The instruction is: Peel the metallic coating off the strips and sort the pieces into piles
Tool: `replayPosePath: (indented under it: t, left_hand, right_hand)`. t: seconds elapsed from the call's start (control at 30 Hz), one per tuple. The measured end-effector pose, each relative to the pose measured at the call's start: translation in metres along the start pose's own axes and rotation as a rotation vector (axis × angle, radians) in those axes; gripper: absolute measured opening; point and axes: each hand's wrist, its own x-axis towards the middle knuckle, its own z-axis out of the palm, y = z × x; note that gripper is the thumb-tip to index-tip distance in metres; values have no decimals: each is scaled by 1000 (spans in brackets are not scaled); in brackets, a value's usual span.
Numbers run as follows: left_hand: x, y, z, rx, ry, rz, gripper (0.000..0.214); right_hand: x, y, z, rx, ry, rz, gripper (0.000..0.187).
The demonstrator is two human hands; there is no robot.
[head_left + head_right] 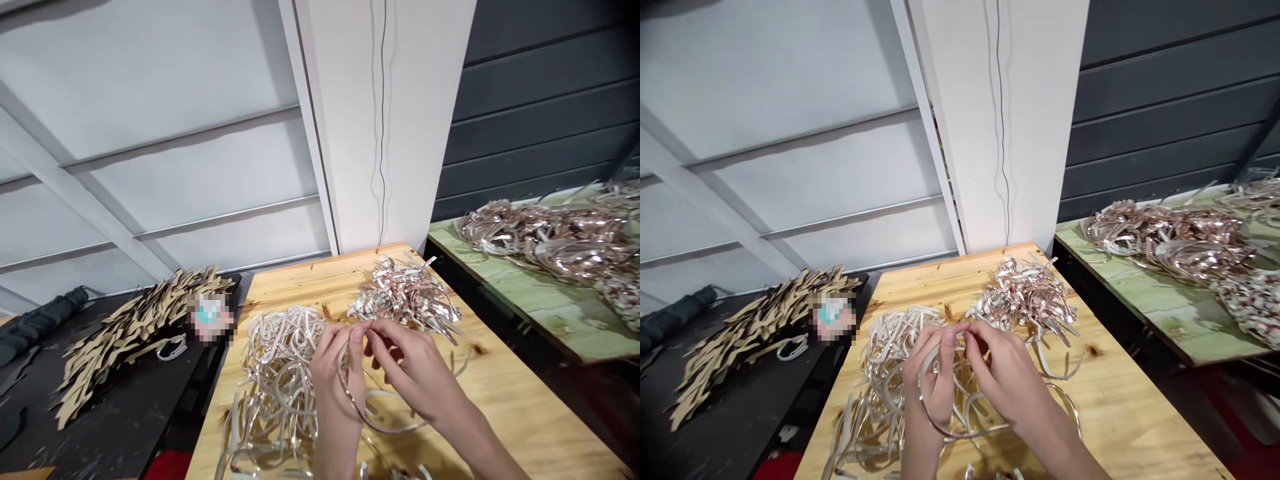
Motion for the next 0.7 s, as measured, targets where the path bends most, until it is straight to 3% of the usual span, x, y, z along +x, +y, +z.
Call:
replayPosePath:
  t: [0.27, 0.4, 0.5, 0.6, 0.7]
  left_hand:
    - [-10, 10, 1, 19, 21, -55, 37]
    - [-10, 14, 2, 31, 105, -71, 44]
    - [-8, 13, -2, -4, 117, -183, 54]
    - [-7, 7, -8, 32, -17, -366, 61]
    - [-9, 4, -11, 82, -220, -455, 65]
  right_hand:
    - [-8, 3, 19, -314, 327, -193, 22]
    - [-7, -3, 21, -233, 426, -195, 18]
    - [-6, -8, 15, 26, 355, -96, 15]
    - [-6, -11, 9, 270, 227, -19, 15]
    - [-7, -12, 8, 343, 166, 8, 17]
